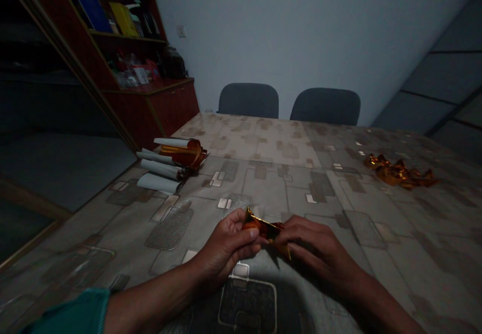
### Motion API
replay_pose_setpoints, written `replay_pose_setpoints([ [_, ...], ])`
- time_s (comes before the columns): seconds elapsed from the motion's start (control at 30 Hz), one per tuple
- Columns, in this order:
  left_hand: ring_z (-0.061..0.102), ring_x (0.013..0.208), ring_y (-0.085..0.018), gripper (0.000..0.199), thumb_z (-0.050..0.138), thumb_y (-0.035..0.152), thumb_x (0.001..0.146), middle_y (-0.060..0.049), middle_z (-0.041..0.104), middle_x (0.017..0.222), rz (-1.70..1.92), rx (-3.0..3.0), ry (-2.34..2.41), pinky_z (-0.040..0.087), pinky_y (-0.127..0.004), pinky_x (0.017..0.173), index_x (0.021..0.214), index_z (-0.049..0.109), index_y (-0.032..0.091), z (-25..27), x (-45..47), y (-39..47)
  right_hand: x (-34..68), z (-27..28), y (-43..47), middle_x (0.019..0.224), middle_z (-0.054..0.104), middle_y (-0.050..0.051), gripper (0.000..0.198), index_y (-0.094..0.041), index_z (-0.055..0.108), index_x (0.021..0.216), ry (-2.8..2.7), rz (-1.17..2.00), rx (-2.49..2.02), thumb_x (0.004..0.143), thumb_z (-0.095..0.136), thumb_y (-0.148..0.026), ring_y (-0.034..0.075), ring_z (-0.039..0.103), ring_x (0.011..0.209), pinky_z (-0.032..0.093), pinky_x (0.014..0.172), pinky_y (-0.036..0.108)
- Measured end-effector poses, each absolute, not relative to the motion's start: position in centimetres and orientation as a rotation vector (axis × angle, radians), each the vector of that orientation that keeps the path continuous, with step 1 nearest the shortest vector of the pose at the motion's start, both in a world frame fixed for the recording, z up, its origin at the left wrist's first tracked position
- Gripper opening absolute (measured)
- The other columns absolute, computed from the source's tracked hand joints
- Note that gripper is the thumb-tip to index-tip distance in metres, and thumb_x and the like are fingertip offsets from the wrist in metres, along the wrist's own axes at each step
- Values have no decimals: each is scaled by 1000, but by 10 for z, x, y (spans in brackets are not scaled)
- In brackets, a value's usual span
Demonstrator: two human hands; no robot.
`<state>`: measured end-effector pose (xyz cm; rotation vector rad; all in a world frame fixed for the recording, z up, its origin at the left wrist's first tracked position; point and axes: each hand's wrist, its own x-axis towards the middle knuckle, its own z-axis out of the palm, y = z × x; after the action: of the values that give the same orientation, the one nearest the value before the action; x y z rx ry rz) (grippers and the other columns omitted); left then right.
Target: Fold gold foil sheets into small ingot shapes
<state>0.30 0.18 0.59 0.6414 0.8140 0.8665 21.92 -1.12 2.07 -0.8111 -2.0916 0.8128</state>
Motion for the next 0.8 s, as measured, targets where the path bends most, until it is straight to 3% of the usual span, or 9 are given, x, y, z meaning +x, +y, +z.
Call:
replay_pose_setpoints([
  [0.4,72,69,-14,45,88,25,66,1,72,76,880,783,798,55,-18,57,76,45,18,-8,8,-3,203,22,-13,74,64,1,9,-19,66,78,-1951,756,-1061,86,65,-17,16,61,68,46,61,28],
  [0.57,76,78,-21,47,88,22,66,-5,77,85,870,792,811,56,-20,59,90,48,19,-9,10,-3,197,20,-13,68,62,-1,8,-20,61,80,-1875,653,-1224,78,63,-13,15,57,60,43,56,26],
  [0.8,75,92,-24,41,84,29,73,-10,77,99,843,805,809,58,-23,68,92,50,18,-7,8,-3,197,20,-14,64,56,-2,10,-20,55,76,-1918,543,-1230,81,60,-13,13,53,56,38,52,23],
])
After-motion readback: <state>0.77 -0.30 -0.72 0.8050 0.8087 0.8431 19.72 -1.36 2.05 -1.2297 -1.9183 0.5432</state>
